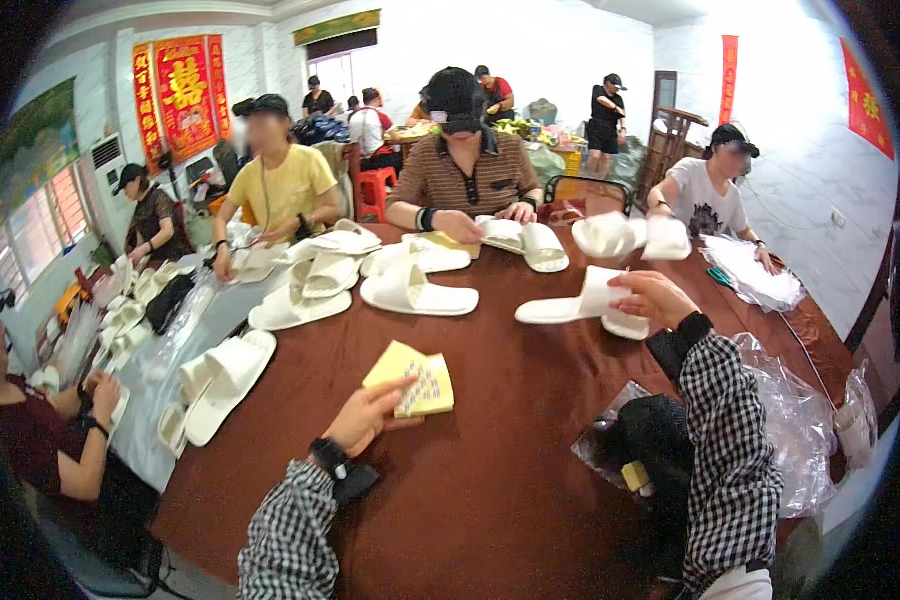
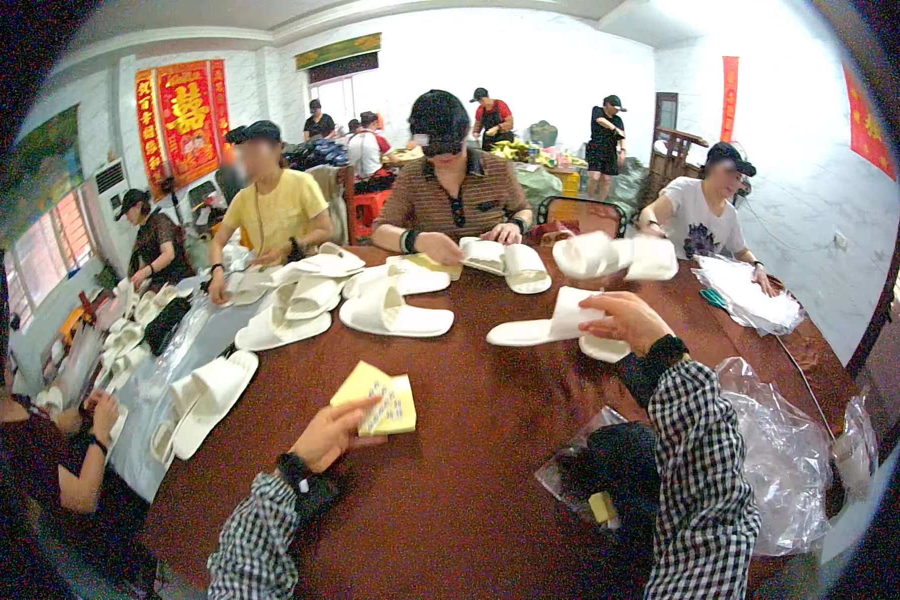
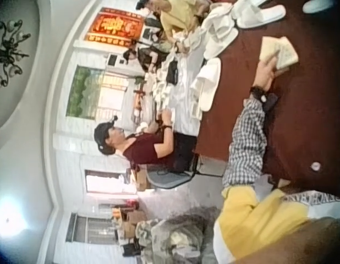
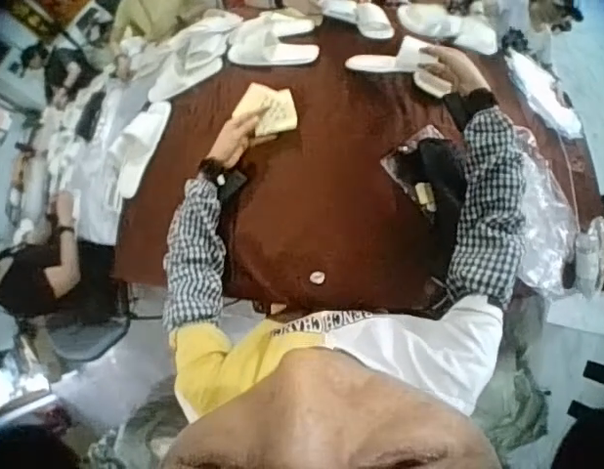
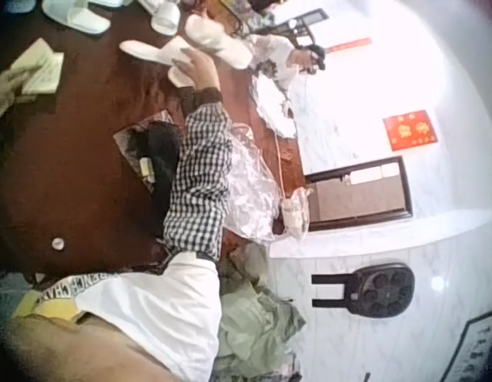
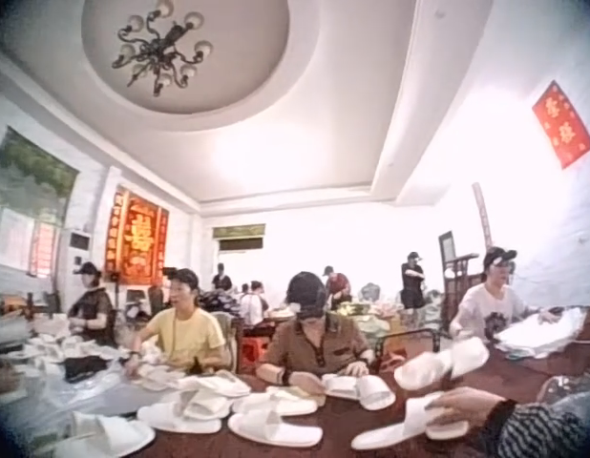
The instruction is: Applying size labels to the insoles of white slippers and sorting them into groups.
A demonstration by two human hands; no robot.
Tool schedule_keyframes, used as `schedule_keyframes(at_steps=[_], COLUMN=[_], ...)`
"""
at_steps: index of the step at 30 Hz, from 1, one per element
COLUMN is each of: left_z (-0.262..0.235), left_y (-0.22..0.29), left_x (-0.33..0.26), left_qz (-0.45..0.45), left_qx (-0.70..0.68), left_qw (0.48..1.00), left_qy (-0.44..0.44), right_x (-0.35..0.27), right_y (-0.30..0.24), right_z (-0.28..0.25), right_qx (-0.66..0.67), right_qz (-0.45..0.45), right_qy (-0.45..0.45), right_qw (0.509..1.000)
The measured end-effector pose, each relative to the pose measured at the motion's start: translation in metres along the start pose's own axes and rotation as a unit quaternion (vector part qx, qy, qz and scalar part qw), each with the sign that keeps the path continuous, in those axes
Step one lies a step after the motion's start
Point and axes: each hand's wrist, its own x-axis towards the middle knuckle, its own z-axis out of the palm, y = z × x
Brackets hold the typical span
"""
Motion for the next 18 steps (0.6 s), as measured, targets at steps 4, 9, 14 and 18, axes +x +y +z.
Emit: schedule_keyframes(at_steps=[4,9,14,18], left_z=[-0.024,-0.027,-0.003,-0.007], left_y=[0.001,0.021,0.026,0.019], left_x=[0.000,-0.021,-0.046,-0.034], left_qz=[0.123,0.112,0.067,0.137], left_qx=[-0.045,0.039,0.232,0.312], left_qw=[0.981,0.982,0.969,0.938], left_qy=[0.143,0.150,0.047,0.069], right_x=[-0.053,-0.109,-0.138,-0.153], right_y=[-0.004,0.005,0.030,0.036], right_z=[0.086,0.130,0.130,0.120], right_qx=[-0.077,-0.156,-0.357,-0.416], right_qz=[0.041,0.073,-0.039,-0.050], right_qy=[-0.143,-0.227,-0.112,-0.049], right_qw=[0.986,0.959,0.926,0.906])
